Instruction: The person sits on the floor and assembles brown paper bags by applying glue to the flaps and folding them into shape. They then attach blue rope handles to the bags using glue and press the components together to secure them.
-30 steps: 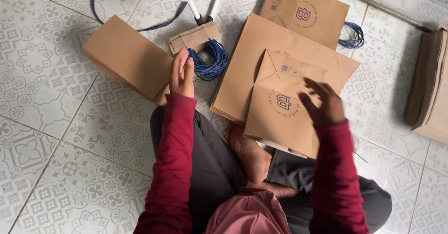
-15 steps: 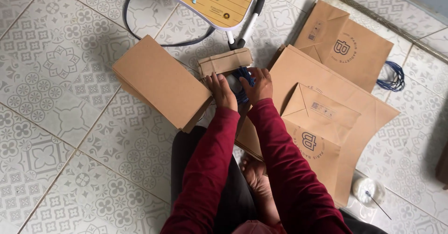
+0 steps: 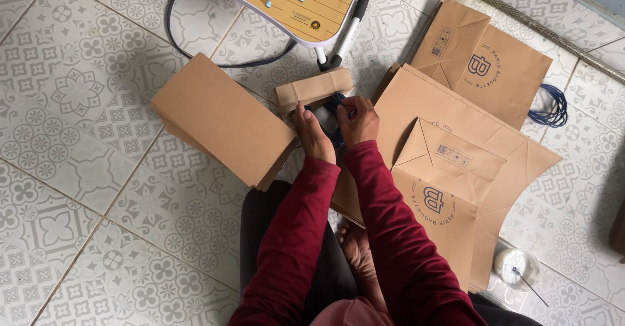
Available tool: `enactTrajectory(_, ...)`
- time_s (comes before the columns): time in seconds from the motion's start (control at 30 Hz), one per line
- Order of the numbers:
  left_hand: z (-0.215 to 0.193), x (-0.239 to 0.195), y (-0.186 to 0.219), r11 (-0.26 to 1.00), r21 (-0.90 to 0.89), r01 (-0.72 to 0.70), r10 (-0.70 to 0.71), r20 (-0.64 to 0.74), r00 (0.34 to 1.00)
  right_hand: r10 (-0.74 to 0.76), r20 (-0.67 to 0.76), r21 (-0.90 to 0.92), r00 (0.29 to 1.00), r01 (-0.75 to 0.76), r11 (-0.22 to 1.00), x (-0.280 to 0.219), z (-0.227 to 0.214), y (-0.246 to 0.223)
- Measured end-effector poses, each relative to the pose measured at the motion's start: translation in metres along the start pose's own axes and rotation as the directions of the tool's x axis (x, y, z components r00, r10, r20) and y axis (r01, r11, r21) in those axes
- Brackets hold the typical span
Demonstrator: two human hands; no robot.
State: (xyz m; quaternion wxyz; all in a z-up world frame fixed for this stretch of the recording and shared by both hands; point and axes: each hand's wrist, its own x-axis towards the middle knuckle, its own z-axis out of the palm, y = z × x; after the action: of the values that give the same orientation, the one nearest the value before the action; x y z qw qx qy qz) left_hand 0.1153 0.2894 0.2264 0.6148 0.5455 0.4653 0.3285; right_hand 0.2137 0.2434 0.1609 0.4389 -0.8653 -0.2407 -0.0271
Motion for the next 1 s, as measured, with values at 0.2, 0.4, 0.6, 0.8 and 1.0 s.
enactTrajectory(0.2,-0.004,-0.037,0.028,0.982,0.008,-0.187,0.187,-0.029,0.982,0.144,0.014,0.240,0.989,-0.143,0.960,-0.008,-0.059,-0.037)
enactTrajectory(0.4,-0.011,-0.108,0.006,0.931,-0.265,-0.250,0.276,0.066,0.959,0.264,0.020,0.621,0.964,-0.218,0.752,-0.059,-0.164,-0.055)
enactTrajectory(0.6,-0.014,-0.225,0.006,0.933,-0.350,-0.077,0.199,0.325,0.925,0.393,-0.107,0.586,0.913,-0.262,0.767,-0.160,-0.279,-0.024)
enactTrajectory(0.8,0.000,-0.293,-0.062,0.949,-0.014,-0.316,0.275,0.527,0.804,0.508,-0.241,0.459,0.827,-0.364,0.811,-0.275,-0.343,0.051)
enactTrajectory(1.0,0.014,-0.318,-0.097,0.836,0.114,-0.537,0.368,0.611,0.701,0.424,-0.406,0.159,0.809,-0.395,0.905,-0.323,-0.351,0.106)
